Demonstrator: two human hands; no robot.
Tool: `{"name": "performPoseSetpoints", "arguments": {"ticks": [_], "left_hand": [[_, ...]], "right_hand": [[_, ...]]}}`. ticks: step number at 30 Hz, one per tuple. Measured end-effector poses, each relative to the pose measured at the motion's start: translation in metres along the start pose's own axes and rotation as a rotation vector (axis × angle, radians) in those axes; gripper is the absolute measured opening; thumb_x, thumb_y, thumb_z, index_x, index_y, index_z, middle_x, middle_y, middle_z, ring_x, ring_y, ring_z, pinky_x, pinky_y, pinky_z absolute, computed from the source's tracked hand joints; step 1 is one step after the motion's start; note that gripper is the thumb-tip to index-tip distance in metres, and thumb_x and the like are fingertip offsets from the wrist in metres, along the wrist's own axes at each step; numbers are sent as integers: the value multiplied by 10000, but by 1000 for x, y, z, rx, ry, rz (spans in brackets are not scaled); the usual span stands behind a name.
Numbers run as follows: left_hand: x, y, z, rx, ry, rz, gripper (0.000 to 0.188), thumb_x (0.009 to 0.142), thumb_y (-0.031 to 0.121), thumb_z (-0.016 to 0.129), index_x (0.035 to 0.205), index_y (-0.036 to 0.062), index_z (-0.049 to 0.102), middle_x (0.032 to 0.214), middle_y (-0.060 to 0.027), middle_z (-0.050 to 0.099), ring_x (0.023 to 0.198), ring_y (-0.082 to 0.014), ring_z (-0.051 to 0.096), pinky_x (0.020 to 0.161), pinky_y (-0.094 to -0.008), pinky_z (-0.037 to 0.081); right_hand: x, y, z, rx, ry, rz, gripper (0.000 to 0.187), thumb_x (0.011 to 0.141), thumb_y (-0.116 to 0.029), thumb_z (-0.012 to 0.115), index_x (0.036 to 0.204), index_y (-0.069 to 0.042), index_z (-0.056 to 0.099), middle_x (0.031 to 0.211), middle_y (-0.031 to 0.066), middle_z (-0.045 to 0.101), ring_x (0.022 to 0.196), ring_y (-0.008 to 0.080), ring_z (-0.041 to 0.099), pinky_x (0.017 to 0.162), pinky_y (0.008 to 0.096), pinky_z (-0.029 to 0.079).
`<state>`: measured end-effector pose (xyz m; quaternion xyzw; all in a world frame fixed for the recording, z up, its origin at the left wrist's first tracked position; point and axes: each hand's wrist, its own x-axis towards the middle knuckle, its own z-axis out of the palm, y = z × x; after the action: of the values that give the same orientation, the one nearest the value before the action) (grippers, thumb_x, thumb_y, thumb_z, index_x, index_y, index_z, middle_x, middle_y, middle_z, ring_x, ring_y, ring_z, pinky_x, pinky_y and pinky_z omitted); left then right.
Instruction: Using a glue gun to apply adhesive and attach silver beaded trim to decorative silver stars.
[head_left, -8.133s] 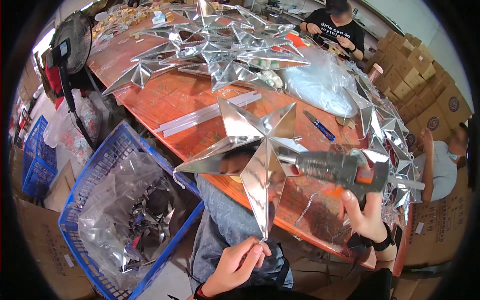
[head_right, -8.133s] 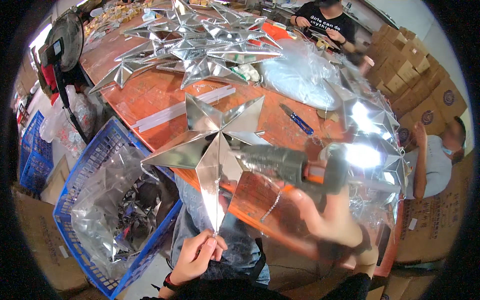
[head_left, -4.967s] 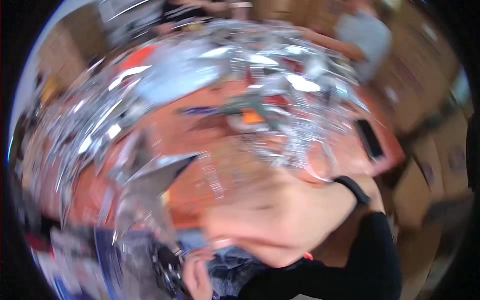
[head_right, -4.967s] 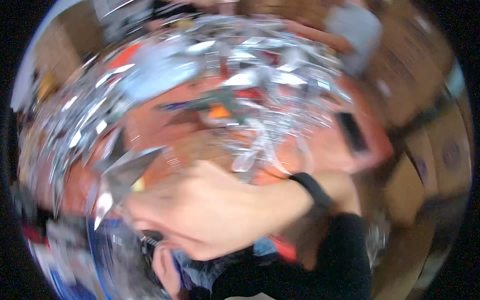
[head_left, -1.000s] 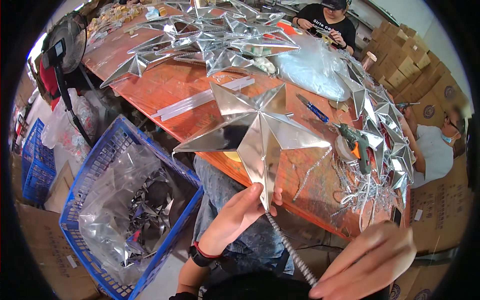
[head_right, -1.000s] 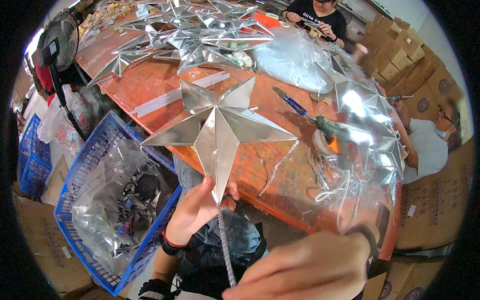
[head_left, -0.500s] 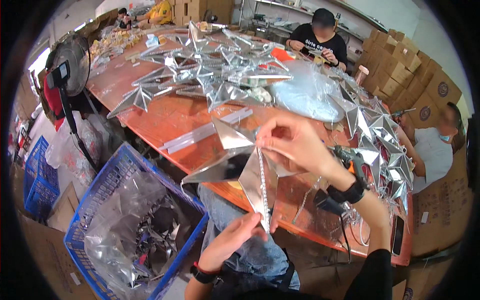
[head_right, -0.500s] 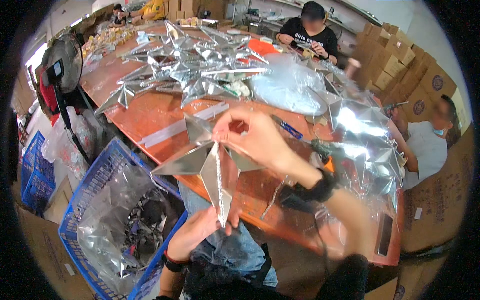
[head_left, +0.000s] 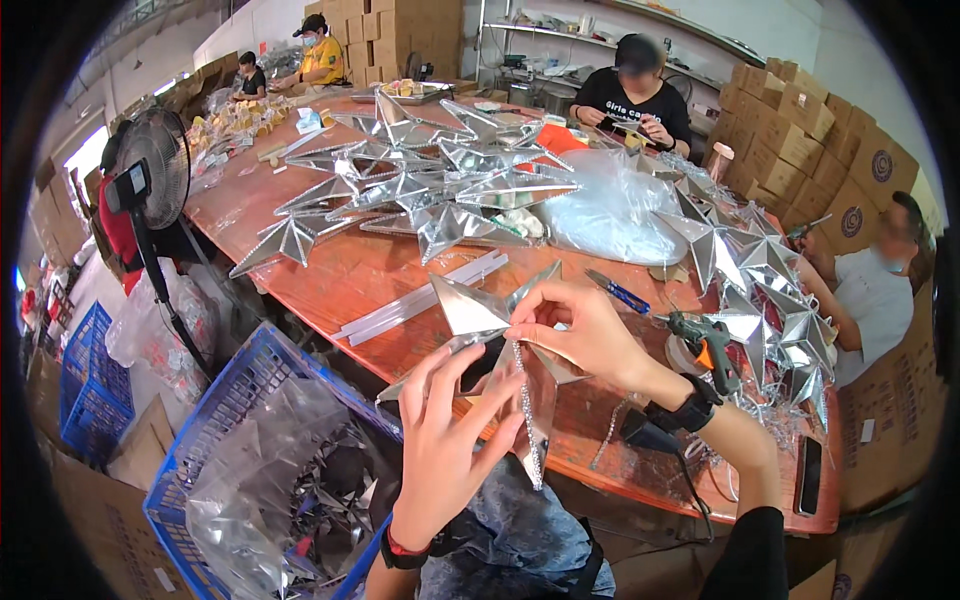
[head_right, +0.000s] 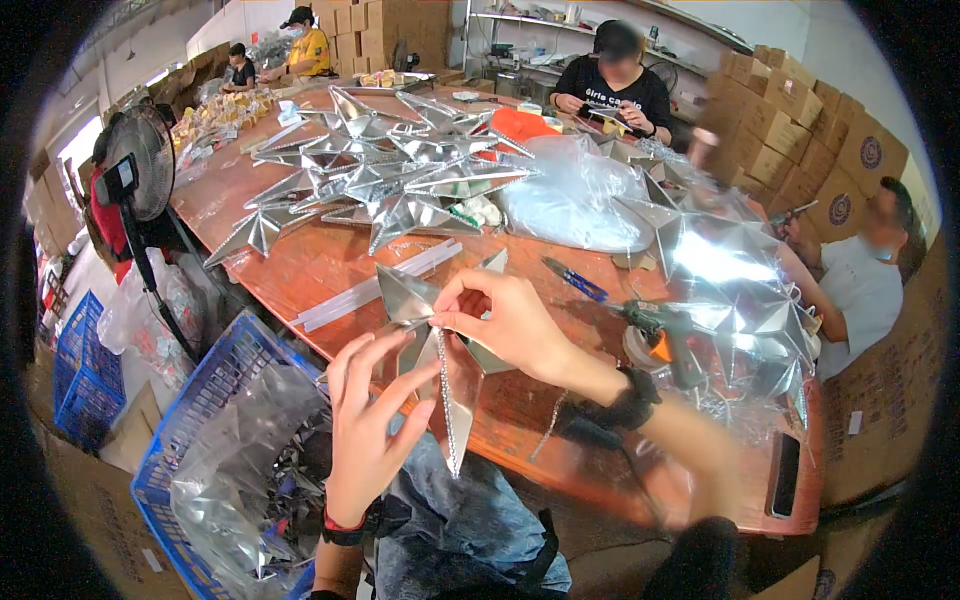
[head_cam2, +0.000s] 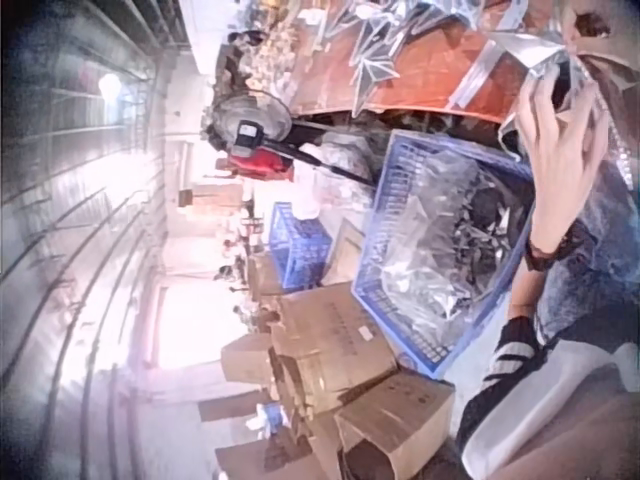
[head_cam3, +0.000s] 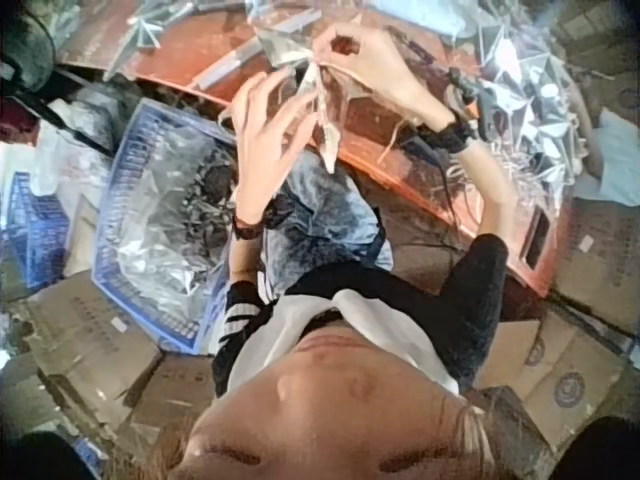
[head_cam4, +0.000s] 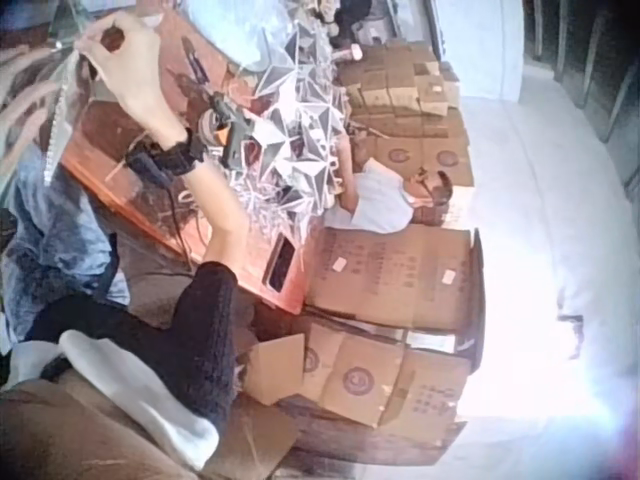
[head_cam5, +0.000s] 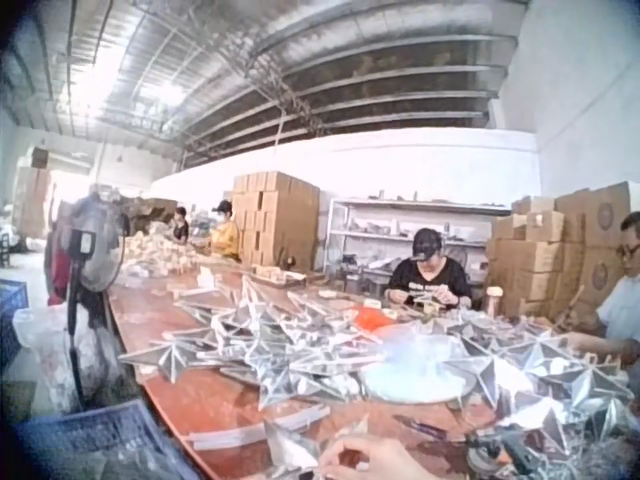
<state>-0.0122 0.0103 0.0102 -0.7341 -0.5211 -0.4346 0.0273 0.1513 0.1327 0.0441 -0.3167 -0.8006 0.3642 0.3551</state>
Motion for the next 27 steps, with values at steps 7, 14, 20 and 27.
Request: {"name": "performPoseSetpoints", "arguments": {"ticks": [7,14,20,27], "left_hand": [[7,-4,11,68,20,-8,359,750,350,684,1085,226,642,1282,-65,426,1209,-320,311,986,-479,267],[6,-7,13,59,16,-12,353,753,343,684,1085,233,641,1275,-41,424,1225,-307,288,996,-478,259],[5,-8,13,68,16,-9,347,760,334,681,1089,233,639,1256,-32,433,1225,-302,287,996,-472,259],[6,-7,13,51,14,-10,326,774,313,673,1086,224,639,1237,-25,445,1222,-296,295,997,-464,257]], "right_hand": [[-2,0,1,6,34,-30,154,785,-127,689,868,-28,605,713,26,600,635,84,559,583,241,462],[-3,-5,3,22,47,-48,156,787,-96,676,883,-25,576,715,29,590,644,88,566,582,248,459],[-3,-3,3,-19,32,-36,126,789,-98,671,868,-19,611,727,47,613,650,96,581,603,248,466],[-4,-2,0,-64,23,-53,151,810,-134,654,892,-10,624,742,71,626,653,118,597,611,257,475]]}}
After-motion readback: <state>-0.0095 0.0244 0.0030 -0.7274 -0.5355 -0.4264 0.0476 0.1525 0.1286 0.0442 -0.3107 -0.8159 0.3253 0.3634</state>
